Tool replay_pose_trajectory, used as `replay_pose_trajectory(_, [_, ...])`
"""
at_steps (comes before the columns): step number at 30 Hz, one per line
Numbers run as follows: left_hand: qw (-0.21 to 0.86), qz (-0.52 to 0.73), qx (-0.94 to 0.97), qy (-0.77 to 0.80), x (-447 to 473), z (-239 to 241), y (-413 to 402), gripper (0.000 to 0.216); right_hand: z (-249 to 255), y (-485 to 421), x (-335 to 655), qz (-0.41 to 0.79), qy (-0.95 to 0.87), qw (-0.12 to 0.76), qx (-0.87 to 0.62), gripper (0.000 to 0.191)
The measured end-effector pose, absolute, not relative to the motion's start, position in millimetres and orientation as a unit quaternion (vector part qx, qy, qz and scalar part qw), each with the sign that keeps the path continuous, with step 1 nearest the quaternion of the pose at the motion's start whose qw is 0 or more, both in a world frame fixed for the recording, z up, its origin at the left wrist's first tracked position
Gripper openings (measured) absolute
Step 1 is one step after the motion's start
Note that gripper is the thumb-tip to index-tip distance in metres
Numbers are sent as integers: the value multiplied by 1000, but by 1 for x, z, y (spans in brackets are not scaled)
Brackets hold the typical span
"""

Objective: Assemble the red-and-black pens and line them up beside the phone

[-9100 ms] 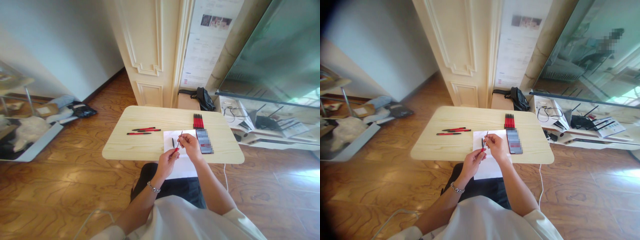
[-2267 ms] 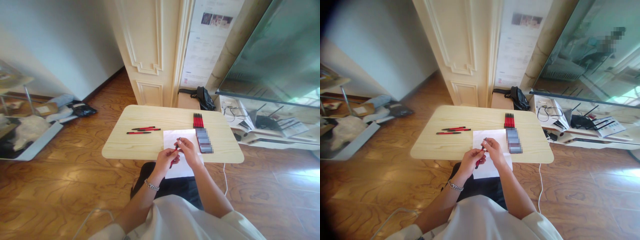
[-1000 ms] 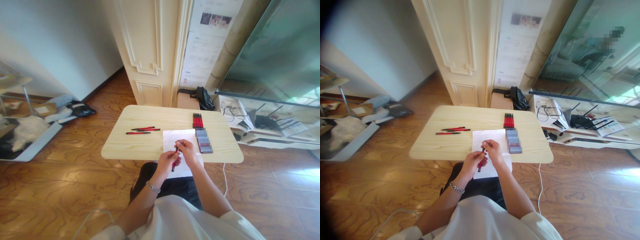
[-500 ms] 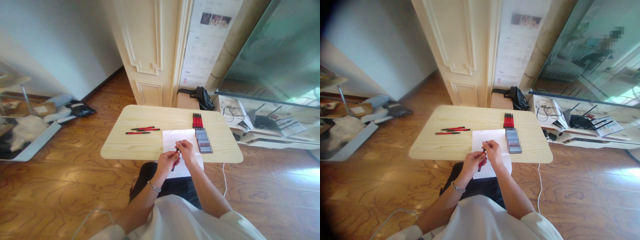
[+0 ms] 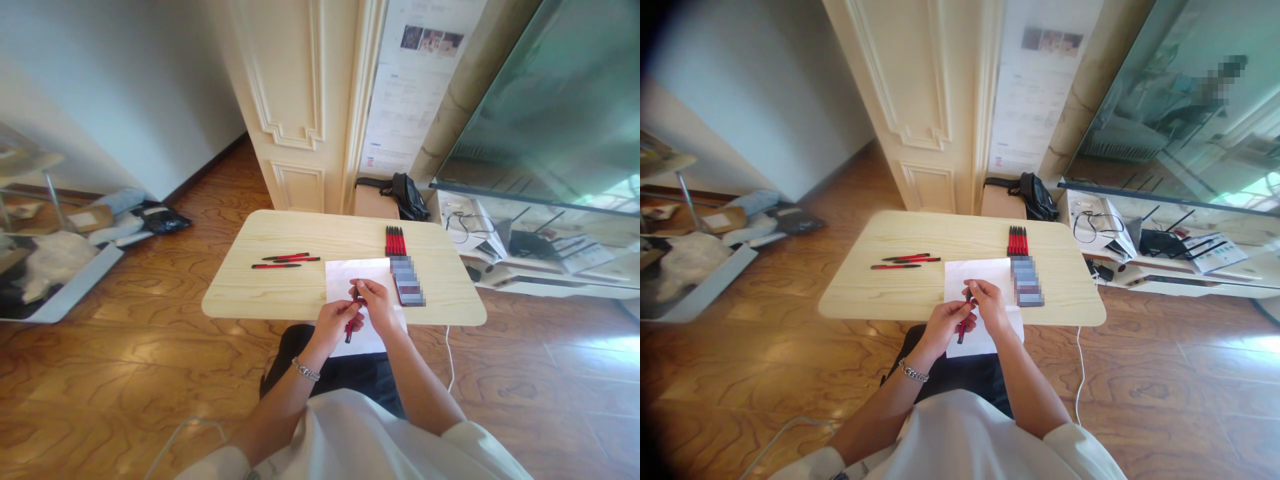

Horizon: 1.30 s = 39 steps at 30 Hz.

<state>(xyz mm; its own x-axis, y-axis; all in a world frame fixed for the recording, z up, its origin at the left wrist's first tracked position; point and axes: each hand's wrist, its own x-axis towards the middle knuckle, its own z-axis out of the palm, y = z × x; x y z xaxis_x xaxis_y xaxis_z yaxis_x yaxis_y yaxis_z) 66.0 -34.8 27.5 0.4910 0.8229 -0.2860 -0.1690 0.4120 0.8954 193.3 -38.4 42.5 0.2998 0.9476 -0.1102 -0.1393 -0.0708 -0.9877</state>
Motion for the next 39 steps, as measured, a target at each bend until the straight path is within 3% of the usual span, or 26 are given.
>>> replay_pose_trajectory(19, [638, 330, 546, 432, 69, 16, -39, 32, 30, -39, 191, 328, -373, 559, -664, 34])
replay_pose_trajectory(28, [735, 379, 405, 390, 71, 37, -26, 44, 40, -53, 199, 420, -358, 596, -584, 42])
replay_pose_trajectory(33, [733, 470, 332, 364, 78, 42, -18, 37, 37, -71, 195, 422, -374, 612, -555, 38])
replay_pose_trajectory(36, [756, 472, 299, 343, 85, 44, -19, 35, 33, -73, 184, 430, -341, 640, -538, 39])
replay_pose_trajectory(39, [778, 463, 280, 319, 91, 46, -22, 33, 32, -69, 176, 427, -280, 687, -517, 28])
